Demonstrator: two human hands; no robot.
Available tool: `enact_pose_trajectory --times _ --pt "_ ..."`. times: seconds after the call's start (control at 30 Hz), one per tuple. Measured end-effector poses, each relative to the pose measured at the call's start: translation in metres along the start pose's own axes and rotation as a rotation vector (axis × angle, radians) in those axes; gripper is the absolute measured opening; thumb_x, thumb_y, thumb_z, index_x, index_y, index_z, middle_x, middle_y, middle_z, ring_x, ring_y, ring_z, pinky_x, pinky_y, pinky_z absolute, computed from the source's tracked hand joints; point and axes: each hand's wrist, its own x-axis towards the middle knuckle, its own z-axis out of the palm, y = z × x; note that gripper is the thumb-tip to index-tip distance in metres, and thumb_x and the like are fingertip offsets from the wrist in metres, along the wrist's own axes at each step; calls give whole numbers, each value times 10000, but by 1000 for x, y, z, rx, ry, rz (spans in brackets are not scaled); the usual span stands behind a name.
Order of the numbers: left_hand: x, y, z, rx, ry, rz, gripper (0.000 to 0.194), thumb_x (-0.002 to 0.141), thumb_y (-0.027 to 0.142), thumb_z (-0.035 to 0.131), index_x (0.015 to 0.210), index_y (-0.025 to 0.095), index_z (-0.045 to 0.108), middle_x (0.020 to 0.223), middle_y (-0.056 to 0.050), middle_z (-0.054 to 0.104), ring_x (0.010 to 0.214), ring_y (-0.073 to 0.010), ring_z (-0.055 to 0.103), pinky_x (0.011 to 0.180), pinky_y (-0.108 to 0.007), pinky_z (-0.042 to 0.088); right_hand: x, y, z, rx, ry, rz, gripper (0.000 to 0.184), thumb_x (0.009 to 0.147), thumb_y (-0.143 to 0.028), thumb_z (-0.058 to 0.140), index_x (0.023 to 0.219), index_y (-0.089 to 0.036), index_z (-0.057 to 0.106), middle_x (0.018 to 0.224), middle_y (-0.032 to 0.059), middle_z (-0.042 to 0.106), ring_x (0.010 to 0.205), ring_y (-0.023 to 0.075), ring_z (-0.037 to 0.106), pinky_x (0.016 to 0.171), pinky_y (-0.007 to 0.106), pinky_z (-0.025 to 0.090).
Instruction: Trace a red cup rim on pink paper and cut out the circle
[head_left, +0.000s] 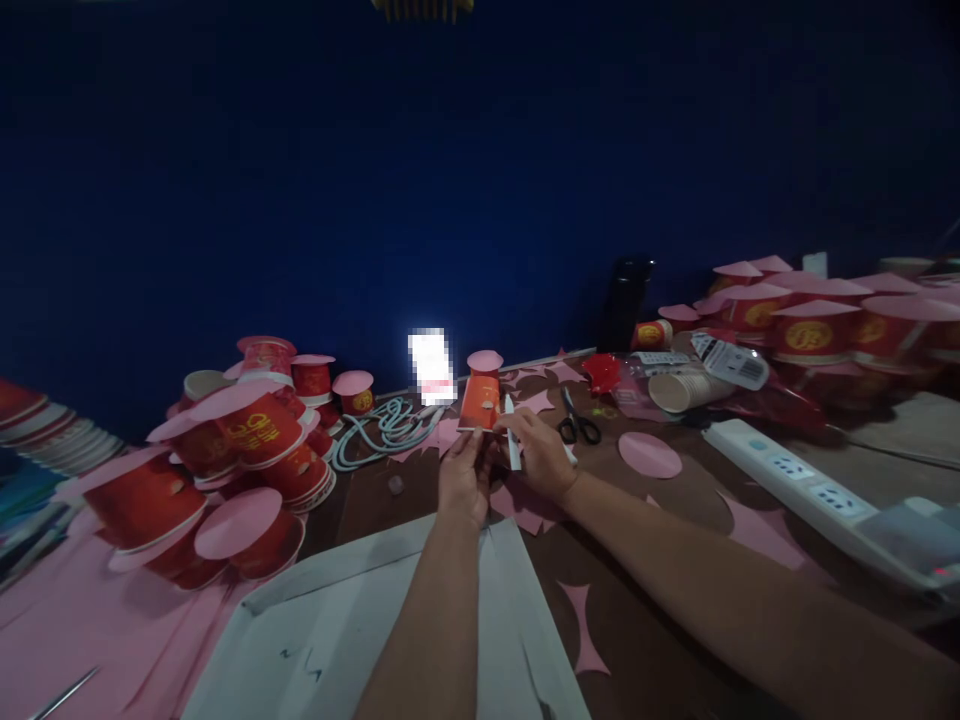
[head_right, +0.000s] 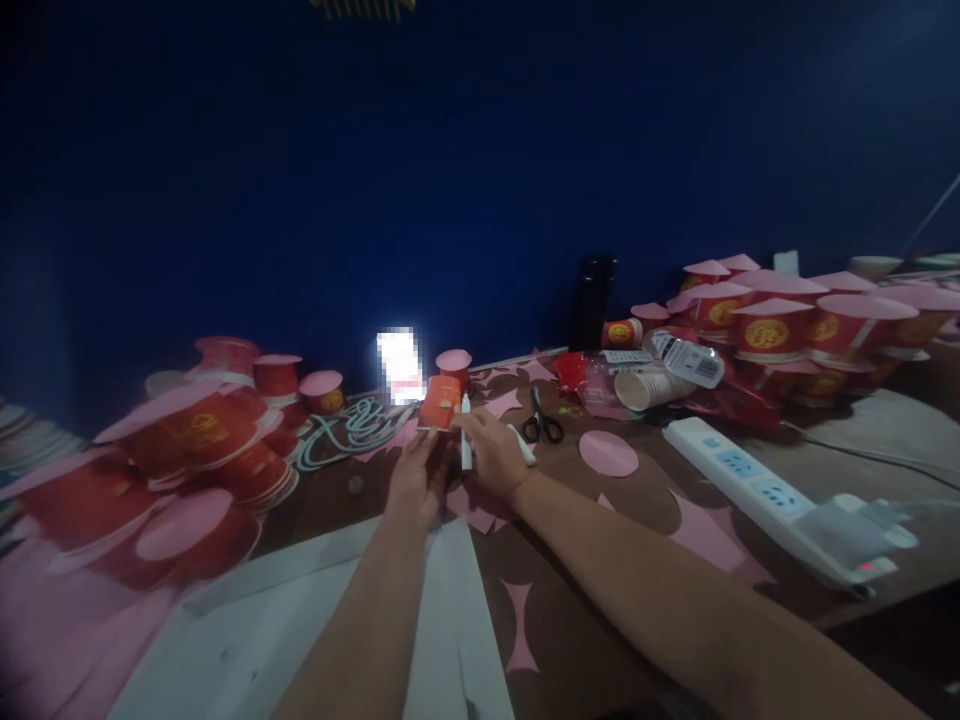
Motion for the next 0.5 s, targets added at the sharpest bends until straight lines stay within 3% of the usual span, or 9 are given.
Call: enact_pose_trajectory --times 0.17,0.27,0.5 --pt "4 0 -3 -66 27 35 52 733 97 674 762 131 647 745 -33 680 660 -95 654 659 -189 535 0 -4 -1 24 38 -35 352 863 -217 536 1212 -242 577 1007 76 583 864 194 589 729 300 503" --pt "6 -1 -3 -81 -27 39 57 724 106 673 772 123 648 701 -27 667 608 -93 633 606 -187 526 0 -7 -2 67 91 -102 397 885 -241 519 1280 -269 537 1013 73 583 909 198 587 746 316 518" --pt "8 -2 -7 -62 -66 53 99 688 111 706 756 121 636 713 -18 653 642 -90 636 637 -180 514 0 -13 -5 84 80 -162 275 897 -240 505 1161 -211 576 1036 89 640 987 227 578 866 398 484"
